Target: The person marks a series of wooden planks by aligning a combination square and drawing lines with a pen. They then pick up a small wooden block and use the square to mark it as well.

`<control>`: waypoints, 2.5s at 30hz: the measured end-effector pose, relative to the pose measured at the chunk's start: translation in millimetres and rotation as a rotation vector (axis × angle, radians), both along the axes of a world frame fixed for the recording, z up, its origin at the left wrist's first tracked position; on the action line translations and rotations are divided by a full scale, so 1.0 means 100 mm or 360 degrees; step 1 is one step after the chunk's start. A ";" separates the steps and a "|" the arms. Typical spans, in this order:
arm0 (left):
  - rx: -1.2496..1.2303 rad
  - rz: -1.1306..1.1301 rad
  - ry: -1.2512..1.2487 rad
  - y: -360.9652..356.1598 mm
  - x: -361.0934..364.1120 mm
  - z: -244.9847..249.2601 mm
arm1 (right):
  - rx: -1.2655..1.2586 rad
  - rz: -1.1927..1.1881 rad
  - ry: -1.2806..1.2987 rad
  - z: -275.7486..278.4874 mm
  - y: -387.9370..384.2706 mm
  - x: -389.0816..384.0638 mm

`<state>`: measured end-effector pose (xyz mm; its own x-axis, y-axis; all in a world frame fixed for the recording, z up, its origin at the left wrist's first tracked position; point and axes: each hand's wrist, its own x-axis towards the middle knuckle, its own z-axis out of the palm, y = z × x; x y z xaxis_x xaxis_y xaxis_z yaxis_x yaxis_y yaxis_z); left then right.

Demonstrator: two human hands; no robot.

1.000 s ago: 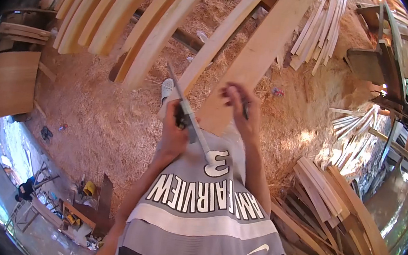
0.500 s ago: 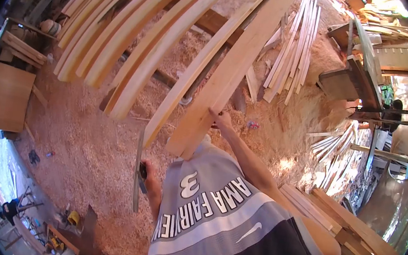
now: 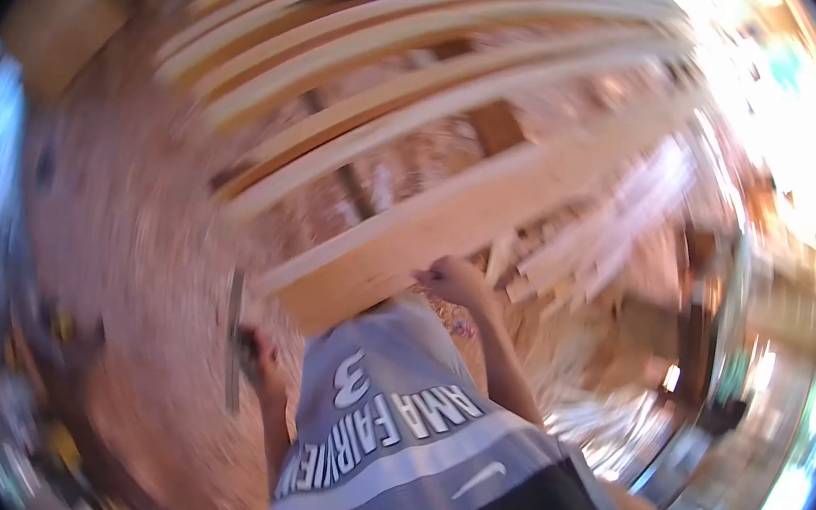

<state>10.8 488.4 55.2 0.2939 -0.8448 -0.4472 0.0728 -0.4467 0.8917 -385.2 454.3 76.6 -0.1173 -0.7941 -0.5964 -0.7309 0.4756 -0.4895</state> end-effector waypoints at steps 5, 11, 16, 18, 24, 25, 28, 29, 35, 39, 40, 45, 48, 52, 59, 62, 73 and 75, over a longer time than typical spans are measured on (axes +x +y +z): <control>-0.0253 -0.0163 -0.0530 0.15 -0.97 0.27 | -0.0576 0.0704 -0.0814 1.36 -0.82 0.55; -0.0272 0.0116 0.0160 -0.32 -1.98 0.20 | -0.0419 0.1297 -0.1071 1.35 -1.12 0.96; -0.0361 0.0444 -0.0191 -0.62 -2.25 0.25 | -0.0862 0.1280 -0.1030 1.12 -1.45 1.12; -0.0164 0.0668 -0.0064 -0.56 -2.21 0.36 | -0.0973 0.1485 -0.0939 1.22 -1.65 1.26; -0.0035 0.1293 -0.0097 -0.57 -2.09 -0.03 | -0.0784 0.1959 -0.0798 0.75 -1.76 1.75; -0.0178 0.1379 -0.0120 -0.59 -2.10 -0.16 | -0.0785 0.2047 -0.0750 0.61 -1.68 1.82; -0.0193 0.1443 0.0145 -0.78 -1.99 -0.24 | -0.0791 0.2147 -0.0729 0.40 -1.67 1.95; -0.0185 0.1479 0.0138 -0.81 -1.96 -0.29 | -0.0806 0.2130 -0.0730 0.35 -1.68 1.99; 0.0037 0.1271 -0.0624 -0.98 -1.88 -0.23 | -0.0662 0.2120 -0.0874 0.23 -1.86 2.10; -0.0089 0.1736 0.0229 -0.94 -1.88 -0.43 | -0.0628 0.2096 -0.0868 0.22 -1.84 2.15; -0.0012 0.1715 0.0125 -0.90 -1.92 -0.50 | -0.0622 0.2067 -0.0870 0.25 -1.84 2.19; -0.0094 0.1856 0.0333 -0.99 -1.81 -0.31 | -0.0606 0.2050 -0.0832 0.26 -1.86 2.26; -0.0108 0.1852 0.0353 -0.98 -1.80 -0.27 | -0.0647 0.2006 -0.0928 0.21 -1.86 2.28; 0.0049 0.1793 0.0199 -0.91 -1.83 -0.41 | -0.0665 0.1969 -0.0991 0.17 -1.87 2.32; 0.0122 0.1777 0.0351 -0.84 -1.86 -0.60 | -0.0430 0.2019 -0.0860 0.30 -1.94 2.38; 0.0101 0.1784 0.0245 -0.88 -1.88 -0.53 | -0.0468 0.2071 -0.0865 0.29 -1.94 2.36; 0.0035 0.1773 0.0339 -0.95 -1.77 -0.37 | -0.0480 0.2060 -0.0868 0.29 -1.94 2.38; 0.0055 0.1804 0.0356 -0.94 -1.79 -0.41 | -0.0497 0.2059 -0.0885 0.30 -1.95 2.38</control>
<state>-168.1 394.4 13.7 0.7869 -0.1327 -0.6026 0.6022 -0.0479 0.7969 -147.5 259.5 107.1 0.9578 -0.2657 -0.1097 -0.2418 -0.5382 -0.8074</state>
